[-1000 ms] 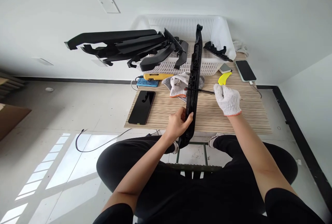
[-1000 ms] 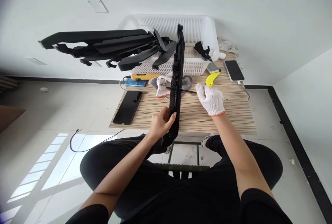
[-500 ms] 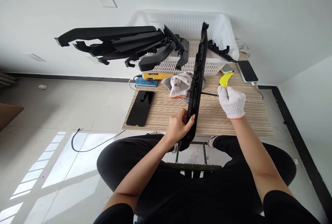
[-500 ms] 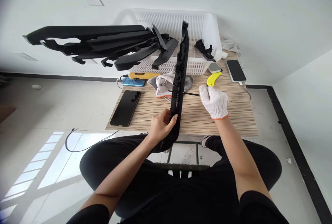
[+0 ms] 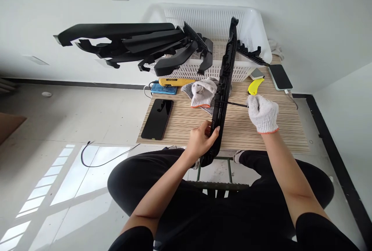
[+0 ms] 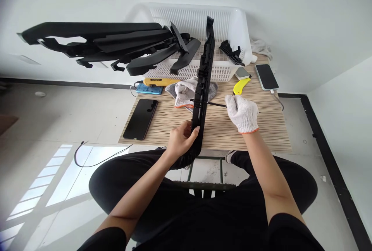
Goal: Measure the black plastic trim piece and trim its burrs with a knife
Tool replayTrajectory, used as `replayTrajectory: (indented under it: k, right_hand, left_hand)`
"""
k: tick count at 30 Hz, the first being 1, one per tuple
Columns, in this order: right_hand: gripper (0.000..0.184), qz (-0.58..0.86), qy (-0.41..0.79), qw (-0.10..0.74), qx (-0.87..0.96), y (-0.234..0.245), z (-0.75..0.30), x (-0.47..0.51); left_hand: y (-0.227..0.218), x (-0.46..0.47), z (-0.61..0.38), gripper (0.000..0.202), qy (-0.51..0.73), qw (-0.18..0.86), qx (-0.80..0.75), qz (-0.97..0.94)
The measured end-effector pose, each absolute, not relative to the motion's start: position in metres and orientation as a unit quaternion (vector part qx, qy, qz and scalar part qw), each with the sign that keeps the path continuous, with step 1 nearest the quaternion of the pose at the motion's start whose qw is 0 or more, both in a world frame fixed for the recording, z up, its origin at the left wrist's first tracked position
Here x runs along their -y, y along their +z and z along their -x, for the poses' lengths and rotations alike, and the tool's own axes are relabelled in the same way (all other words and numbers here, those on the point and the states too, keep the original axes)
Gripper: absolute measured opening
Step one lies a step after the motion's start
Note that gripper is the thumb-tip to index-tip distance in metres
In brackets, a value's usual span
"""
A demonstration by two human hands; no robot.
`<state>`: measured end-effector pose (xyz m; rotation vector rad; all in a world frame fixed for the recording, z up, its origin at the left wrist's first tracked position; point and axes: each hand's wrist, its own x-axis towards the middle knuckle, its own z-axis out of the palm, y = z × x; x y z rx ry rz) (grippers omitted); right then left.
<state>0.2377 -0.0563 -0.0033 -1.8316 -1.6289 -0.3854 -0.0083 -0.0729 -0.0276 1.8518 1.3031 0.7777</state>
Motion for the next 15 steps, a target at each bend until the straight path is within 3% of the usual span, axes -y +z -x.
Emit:
replayTrajectory:
  k: [5,15]
  right_hand:
    - [0.063,0.687,-0.117,0.335,0.635,0.0,-0.237,0.06]
    - [0.055,0.684,-0.179,0.274,0.652,0.01,-0.235,0.079]
  left_hand:
    - [-0.031,0.073,0.009,0.028,0.303,0.37,-0.505,-0.719]
    - [-0.03,0.074,0.008,0.027,0.307,0.386,-0.499,-0.713]
